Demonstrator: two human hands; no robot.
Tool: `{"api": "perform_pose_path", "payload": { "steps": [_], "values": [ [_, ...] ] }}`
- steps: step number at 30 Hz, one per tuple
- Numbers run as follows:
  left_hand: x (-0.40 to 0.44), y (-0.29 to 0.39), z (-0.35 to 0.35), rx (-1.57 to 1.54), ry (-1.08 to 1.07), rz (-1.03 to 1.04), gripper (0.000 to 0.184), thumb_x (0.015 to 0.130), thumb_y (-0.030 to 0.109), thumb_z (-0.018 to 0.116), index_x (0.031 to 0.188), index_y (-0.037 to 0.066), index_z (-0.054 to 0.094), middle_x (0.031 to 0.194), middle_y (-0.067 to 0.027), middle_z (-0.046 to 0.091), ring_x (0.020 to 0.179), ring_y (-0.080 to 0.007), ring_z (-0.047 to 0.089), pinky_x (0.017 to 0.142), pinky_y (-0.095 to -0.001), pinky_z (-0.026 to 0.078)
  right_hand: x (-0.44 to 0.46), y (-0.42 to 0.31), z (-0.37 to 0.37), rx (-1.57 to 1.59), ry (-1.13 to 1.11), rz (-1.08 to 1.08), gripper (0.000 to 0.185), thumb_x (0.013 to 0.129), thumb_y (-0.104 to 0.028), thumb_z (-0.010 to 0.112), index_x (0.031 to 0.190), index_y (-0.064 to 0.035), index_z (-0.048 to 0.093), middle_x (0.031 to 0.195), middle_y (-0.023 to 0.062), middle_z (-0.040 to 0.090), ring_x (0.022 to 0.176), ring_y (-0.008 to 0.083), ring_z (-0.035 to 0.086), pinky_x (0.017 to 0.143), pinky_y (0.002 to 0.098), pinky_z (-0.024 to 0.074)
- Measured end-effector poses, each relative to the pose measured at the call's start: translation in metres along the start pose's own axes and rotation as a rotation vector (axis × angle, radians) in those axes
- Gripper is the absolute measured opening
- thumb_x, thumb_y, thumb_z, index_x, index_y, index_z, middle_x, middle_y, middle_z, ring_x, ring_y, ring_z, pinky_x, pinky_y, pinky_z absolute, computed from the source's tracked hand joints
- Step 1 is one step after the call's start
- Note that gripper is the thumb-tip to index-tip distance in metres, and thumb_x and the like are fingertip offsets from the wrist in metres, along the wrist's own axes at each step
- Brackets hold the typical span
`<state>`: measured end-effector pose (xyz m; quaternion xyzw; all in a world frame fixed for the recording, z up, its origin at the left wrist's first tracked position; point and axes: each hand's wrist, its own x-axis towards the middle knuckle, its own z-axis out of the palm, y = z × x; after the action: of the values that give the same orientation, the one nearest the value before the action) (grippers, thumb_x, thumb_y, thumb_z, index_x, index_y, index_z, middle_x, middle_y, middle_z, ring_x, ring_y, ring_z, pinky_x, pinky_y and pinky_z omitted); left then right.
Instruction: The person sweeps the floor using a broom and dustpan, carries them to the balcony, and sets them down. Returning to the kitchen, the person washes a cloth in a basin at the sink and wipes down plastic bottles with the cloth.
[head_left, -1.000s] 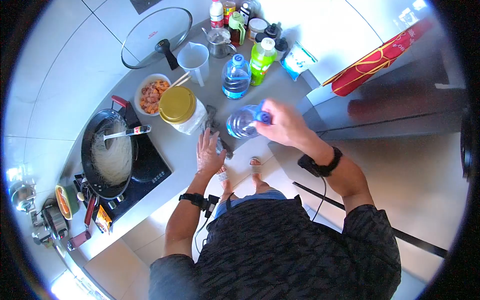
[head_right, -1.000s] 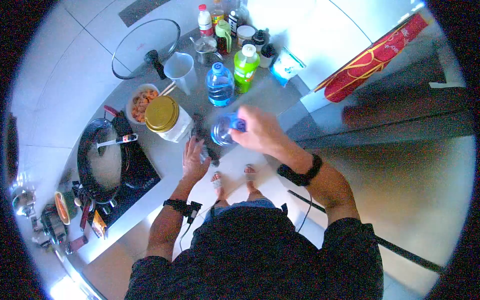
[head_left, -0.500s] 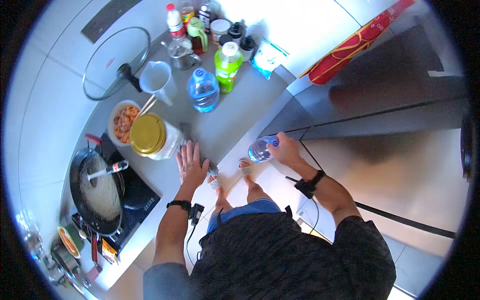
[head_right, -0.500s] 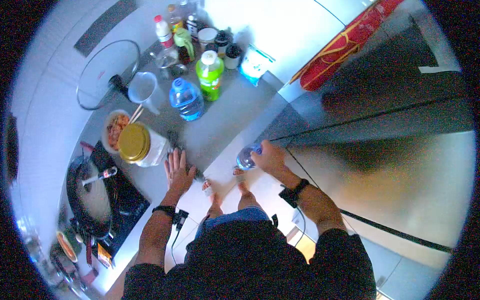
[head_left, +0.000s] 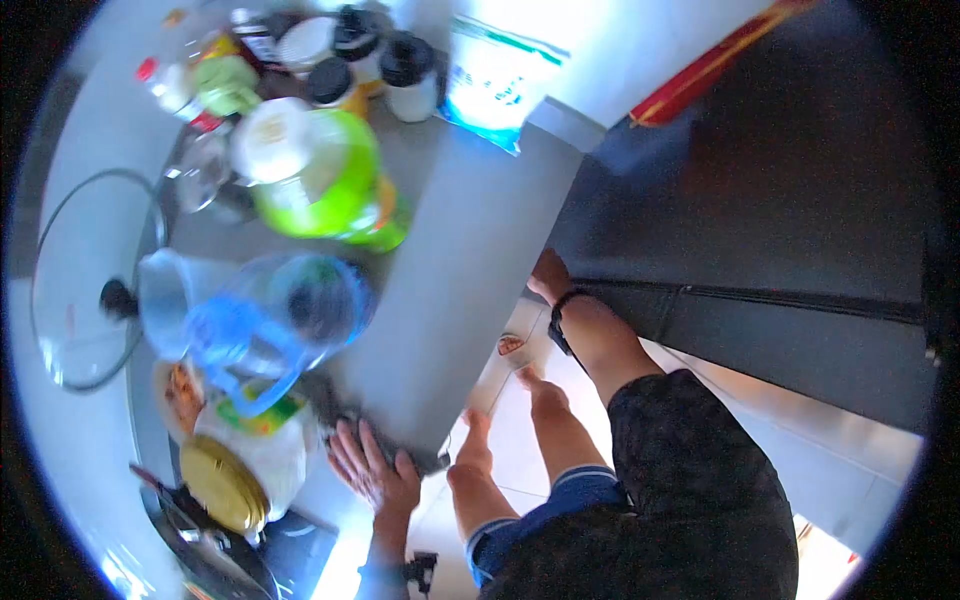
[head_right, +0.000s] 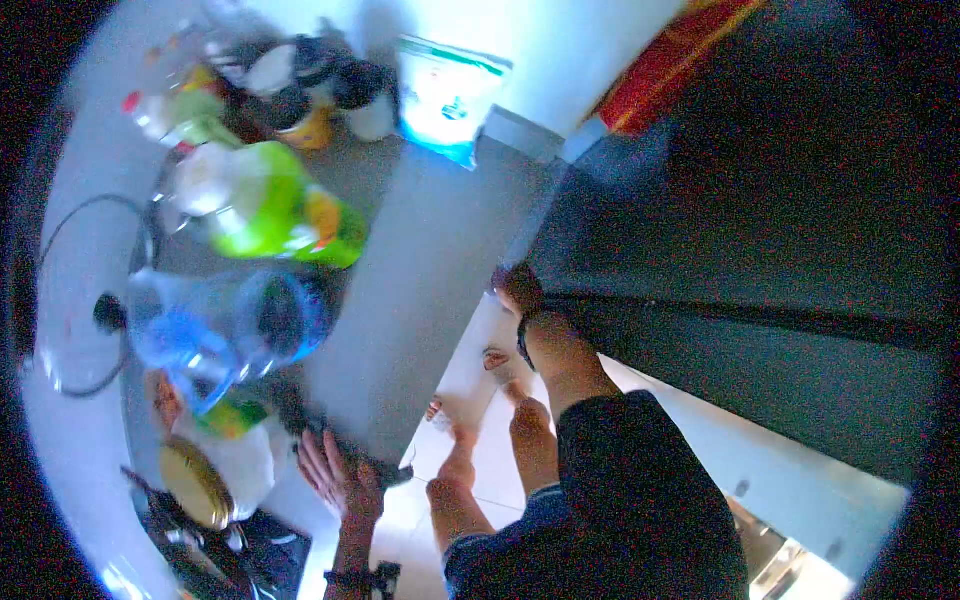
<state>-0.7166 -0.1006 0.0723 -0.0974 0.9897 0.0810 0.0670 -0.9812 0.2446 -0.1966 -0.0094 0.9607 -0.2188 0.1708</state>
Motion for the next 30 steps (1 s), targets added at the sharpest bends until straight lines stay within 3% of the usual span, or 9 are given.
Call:
{"api": "perform_pose_path", "payload": {
  "steps": [2, 4, 7, 11, 14, 15, 22, 26, 30],
  "values": [
    [0.0, 0.002, 0.003, 0.032, 0.007, -0.005, 0.069, 0.094, 0.048, 0.033, 0.143, 0.0, 0.034, 0.149, -0.0304, 0.027, 0.137, -0.0511, 0.025, 0.111, -0.0633, 0.015, 0.022, 0.023, 0.025, 0.138, 0.294, -0.282, 0.036, 0.087, -0.037, 0.058, 0.108, -0.0081, 0.065, 0.105, 0.0249, 0.065, 0.093, 0.0374, 0.065, 0.077, 0.0453, 0.0526],
    [0.0, 0.001, 0.009, 0.019, 0.044, 0.024, 0.068, 0.097, 0.048, 0.03, 0.143, -0.001, 0.033, 0.149, -0.0319, 0.026, 0.136, -0.0526, 0.024, 0.109, -0.0648, 0.017, 0.066, 0.088, 0.095, 0.062, 0.132, -0.095, 0.03, 0.088, -0.032, 0.059, 0.105, -0.0067, 0.064, 0.097, 0.0178, 0.067, 0.088, 0.0316, 0.065, 0.073, 0.0402, 0.052],
    [-0.004, 0.0, 0.016, 0.038, 0.044, -0.008, 0.069, 0.098, 0.049, 0.028, 0.144, -0.002, 0.032, 0.148, -0.0338, 0.025, 0.136, -0.0539, 0.023, 0.108, -0.0661, 0.018, 0.085, 0.104, 0.123, 0.006, -0.089, 0.095, 0.03, 0.088, -0.031, 0.059, 0.105, -0.0068, 0.064, 0.096, 0.017, 0.067, 0.088, 0.0309, 0.065, 0.073, 0.0398, 0.0519],
    [-0.004, -0.003, 0.022, 0.015, 0.096, 0.039, 0.07, 0.097, 0.048, 0.03, 0.144, -0.005, 0.03, 0.148, -0.0359, 0.024, 0.136, -0.0544, 0.021, 0.108, -0.0671, 0.017, 0.105, 0.107, 0.161, -0.034, -0.194, 0.249, 0.028, 0.088, -0.03, 0.06, 0.104, -0.0069, 0.064, 0.095, 0.016, 0.066, 0.087, 0.03, 0.064, 0.073, 0.0392, 0.0517],
    [0.024, -0.024, 0.067, 0.256, 0.722, 0.38, 0.07, 0.089, 0.059, 0.054, 0.125, 0.0, 0.047, 0.101, -0.0217, 0.062, 0.106, -0.0382, 0.059, 0.092, -0.0526, 0.049, 0.12, 0.111, 0.194, -0.052, -0.227, 0.313, 0.027, 0.088, -0.029, 0.06, 0.104, -0.0069, 0.064, 0.094, 0.0152, 0.066, 0.087, 0.0293, 0.064, 0.073, 0.0387, 0.0516],
    [0.023, -0.027, 0.069, 0.254, 0.715, 0.39, 0.07, 0.09, 0.058, 0.052, 0.127, -0.001, 0.046, 0.105, -0.0229, 0.059, 0.108, -0.0395, 0.056, 0.093, -0.0538, 0.047, 0.124, 0.113, 0.203, -0.059, -0.233, 0.335, 0.027, 0.088, -0.029, 0.06, 0.104, -0.0069, 0.064, 0.093, 0.015, 0.066, 0.087, 0.029, 0.064, 0.073, 0.0386, 0.0516],
    [-0.006, -0.01, 0.029, 0.089, 0.144, 0.073, 0.07, 0.094, 0.051, 0.038, 0.137, -0.004, 0.037, 0.132, -0.0309, 0.037, 0.127, -0.0483, 0.034, 0.103, -0.0626, 0.027, 0.113, 0.102, 0.231, 0.012, -0.165, 0.42, 0.025, 0.089, -0.027, 0.06, 0.103, -0.0071, 0.063, 0.091, 0.0132, 0.065, 0.086, 0.0274, 0.064, 0.073, 0.0375, 0.0514],
    [-0.019, -0.012, 0.019, 0.041, 0.007, -0.028, 0.07, 0.097, 0.047, 0.031, 0.143, -0.006, 0.032, 0.147, -0.0355, 0.024, 0.137, -0.0534, 0.021, 0.108, -0.0677, 0.016, 0.07, 0.067, 0.218, 0.153, -0.008, 0.44, 0.024, 0.089, -0.026, 0.06, 0.103, -0.0071, 0.063, 0.09, 0.0122, 0.065, 0.085, 0.0265, 0.064, 0.072, 0.0369, 0.0512],
    [-0.007, -0.007, 0.01, -0.04, 0.0, -0.006, 0.071, 0.089, 0.045, 0.042, 0.14, -0.004, 0.035, 0.146, -0.0354, 0.026, 0.134, -0.0562, 0.022, 0.108, -0.0682, 0.014, 0.006, 0.022, 0.186, 0.364, 0.205, 0.51, 0.022, 0.089, -0.025, 0.06, 0.103, -0.0072, 0.063, 0.089, 0.0111, 0.065, 0.084, 0.0255, 0.063, 0.072, 0.0363, 0.0511]
  ]
}}
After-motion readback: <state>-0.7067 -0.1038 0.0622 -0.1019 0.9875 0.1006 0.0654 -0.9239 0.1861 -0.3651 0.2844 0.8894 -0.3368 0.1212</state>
